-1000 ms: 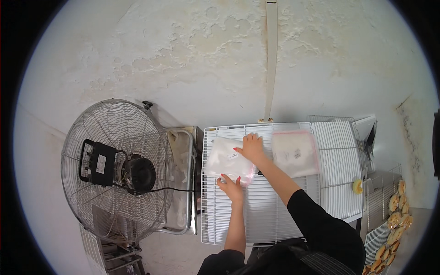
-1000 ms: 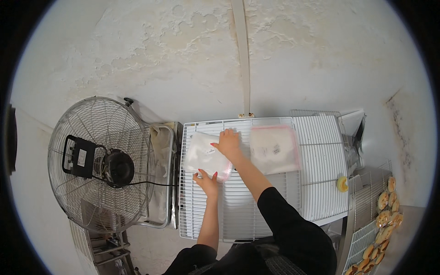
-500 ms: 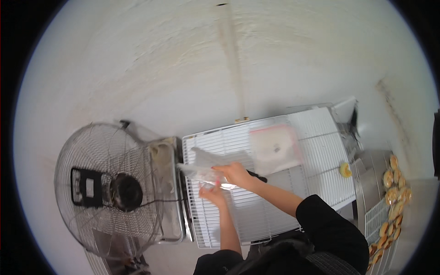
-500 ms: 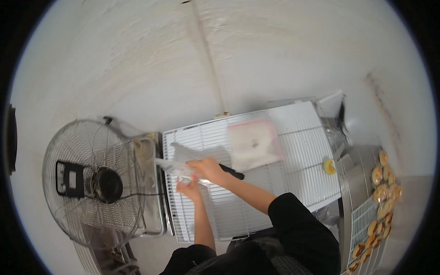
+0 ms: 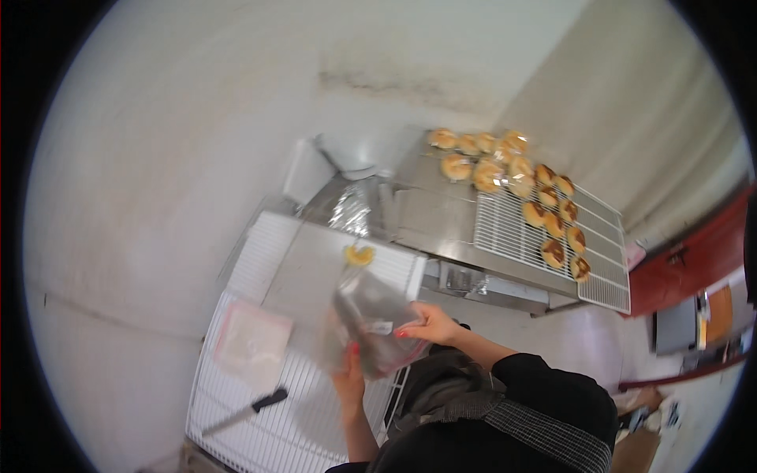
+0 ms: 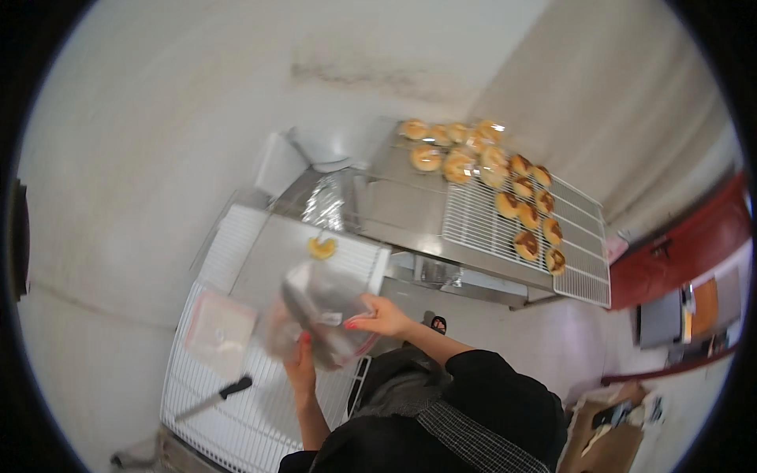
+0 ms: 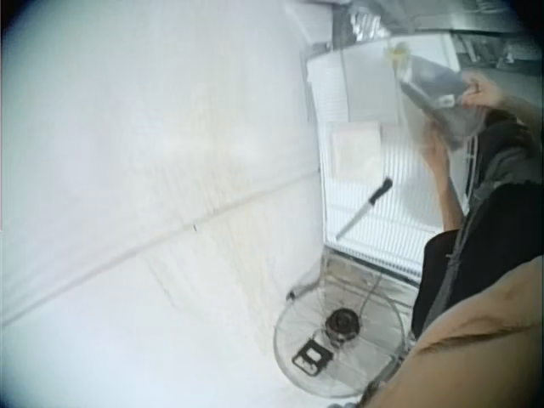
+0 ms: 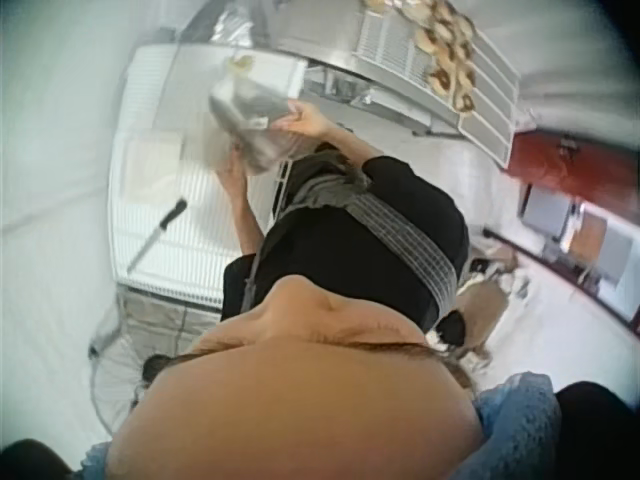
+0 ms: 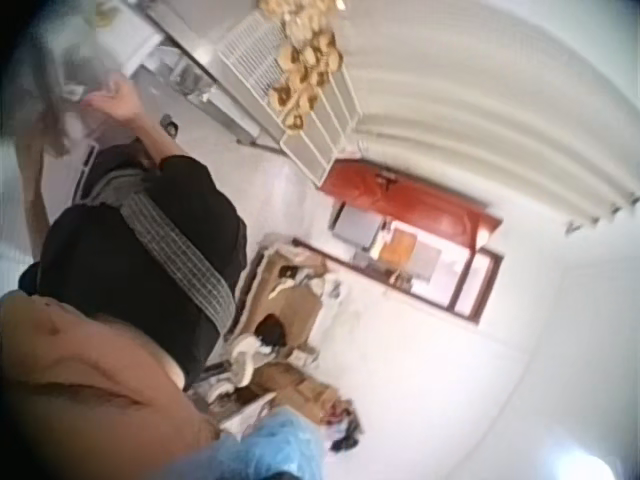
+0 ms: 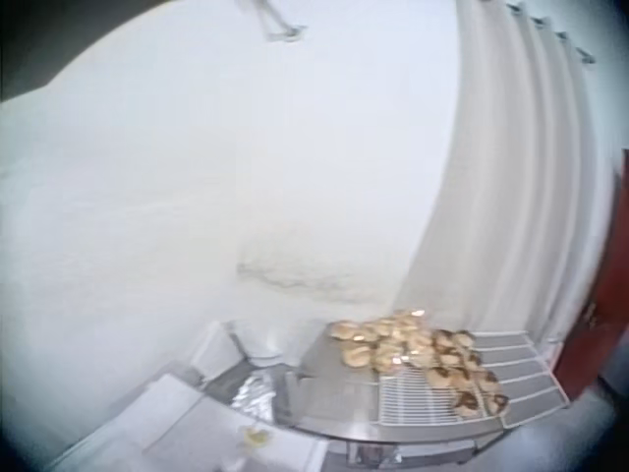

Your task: The person packages freshly baked pastries by hand. They pick up each pastry from a wire cooling rack, place it into a clear plastic bag, and then set the packaged item back onto the rack. The process is repeated for multiple pastries throughout the clip.

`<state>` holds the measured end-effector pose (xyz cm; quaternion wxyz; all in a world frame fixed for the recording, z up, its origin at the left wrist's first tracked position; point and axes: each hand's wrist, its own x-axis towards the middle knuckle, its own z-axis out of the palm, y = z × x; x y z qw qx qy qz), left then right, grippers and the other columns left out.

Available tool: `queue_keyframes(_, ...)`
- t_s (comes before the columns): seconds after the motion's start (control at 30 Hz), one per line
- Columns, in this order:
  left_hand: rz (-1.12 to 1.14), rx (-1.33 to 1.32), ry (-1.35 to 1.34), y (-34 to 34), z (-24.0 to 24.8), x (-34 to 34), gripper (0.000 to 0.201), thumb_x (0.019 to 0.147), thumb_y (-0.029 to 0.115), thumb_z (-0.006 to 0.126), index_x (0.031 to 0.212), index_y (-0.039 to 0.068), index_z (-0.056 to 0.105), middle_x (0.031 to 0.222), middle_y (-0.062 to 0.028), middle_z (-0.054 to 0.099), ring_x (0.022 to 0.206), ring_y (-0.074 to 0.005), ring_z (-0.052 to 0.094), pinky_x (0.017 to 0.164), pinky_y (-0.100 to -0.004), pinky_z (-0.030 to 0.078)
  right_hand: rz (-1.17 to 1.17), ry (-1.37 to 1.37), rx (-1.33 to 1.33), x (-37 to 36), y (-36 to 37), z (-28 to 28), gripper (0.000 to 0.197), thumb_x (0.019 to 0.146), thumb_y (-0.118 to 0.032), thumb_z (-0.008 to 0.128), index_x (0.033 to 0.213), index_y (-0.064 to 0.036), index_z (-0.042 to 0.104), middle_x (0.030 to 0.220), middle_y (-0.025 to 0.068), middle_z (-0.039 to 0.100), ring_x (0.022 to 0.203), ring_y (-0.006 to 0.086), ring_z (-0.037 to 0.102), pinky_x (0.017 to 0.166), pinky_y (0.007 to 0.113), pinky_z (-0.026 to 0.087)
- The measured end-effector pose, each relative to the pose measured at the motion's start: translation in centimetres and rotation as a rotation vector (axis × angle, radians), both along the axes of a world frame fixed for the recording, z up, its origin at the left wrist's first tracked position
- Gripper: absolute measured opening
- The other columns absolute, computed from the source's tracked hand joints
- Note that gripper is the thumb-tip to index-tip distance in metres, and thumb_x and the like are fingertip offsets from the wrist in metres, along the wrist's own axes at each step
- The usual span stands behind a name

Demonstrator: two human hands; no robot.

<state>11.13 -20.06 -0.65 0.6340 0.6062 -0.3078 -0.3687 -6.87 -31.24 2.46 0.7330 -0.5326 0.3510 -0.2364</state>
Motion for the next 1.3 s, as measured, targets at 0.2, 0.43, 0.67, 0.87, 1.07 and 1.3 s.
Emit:
queue_keyframes(0.2,-0.312,0.131,0.531,-14.4,-5.2,-14.7,0.030,0.082,0.010,0.061,0.106,-0.005,0.052,0.093,-0.0083,0.058,0.086,-0.0171,0.055,0.078,-0.0284,0.045,-0.740,0.157,-0.122,-21.5,-3.9,-8.7,0.029,0.084,-0.014,0.057,0.111,-0.0056,0.049,0.093,0.0087,0.061,0.073,0.0145,0.060,0.067,0.026,0.050)
queue_keyframes(0.43,-0.241,0.061,0.881,-33.2,-9.9,-34.0,0.039,0.082,0.006,0.060,0.115,-0.006,0.042,0.111,-0.0123,0.051,0.096,-0.0222,0.054,0.083,-0.0374,0.046,-1.309,0.216,0.025,-42.3,-6.0,-13.7,0.026,0.085,-0.019,0.057,0.107,-0.0084,0.051,0.095,0.0079,0.060,0.069,0.0142,0.059,0.061,0.026,0.050)
queue_keyframes(0.67,-0.207,0.437,-0.122,-33.6,-15.4,-34.2,0.050,0.083,0.022,0.060,0.122,-0.002,0.039,0.115,-0.0186,0.047,0.099,-0.0280,0.051,0.084,-0.0399,0.044,-0.966,1.037,-0.646,-49.7,-12.1,-15.0,0.048,0.069,-0.023,0.071,0.112,-0.0153,0.053,0.121,0.0120,0.043,0.109,0.0341,0.042,0.087,0.045,0.039)
queue_keyframes(0.87,-0.772,0.061,-1.586,-37.2,-11.2,-37.0,0.063,0.080,0.035,0.057,0.133,0.009,0.033,0.135,-0.0160,0.032,0.123,-0.0351,0.031,0.101,-0.0538,0.019,-0.662,1.167,-0.801,-50.6,-18.0,-14.7,0.064,0.060,-0.035,0.076,0.118,-0.0266,0.051,0.132,0.0105,0.034,0.118,0.0410,0.031,0.094,0.051,0.032)
queue_keyframes(1.07,-0.928,-0.047,-1.571,-39.0,-14.7,-37.2,0.049,0.085,0.030,0.050,0.129,0.012,0.041,0.139,-0.0144,0.028,0.129,-0.0346,0.021,0.104,-0.0536,0.007,-0.594,1.114,-0.746,-51.4,-17.9,-14.9,0.067,0.058,-0.031,0.078,0.120,-0.0275,0.050,0.134,0.0116,0.029,0.119,0.0406,0.030,0.095,0.050,0.033)
queue_keyframes(1.3,-0.932,0.368,-0.597,-42.2,-7.4,-38.3,0.027,0.089,0.025,0.048,0.105,0.006,0.056,0.078,-0.0084,0.059,0.069,-0.0156,0.056,0.058,-0.0294,0.044,-1.095,0.388,-0.147,-50.3,-19.0,-13.4,0.059,0.076,-0.023,0.067,0.127,-0.0169,0.039,0.127,0.0179,0.035,0.111,0.0322,0.043,0.090,0.041,0.041)
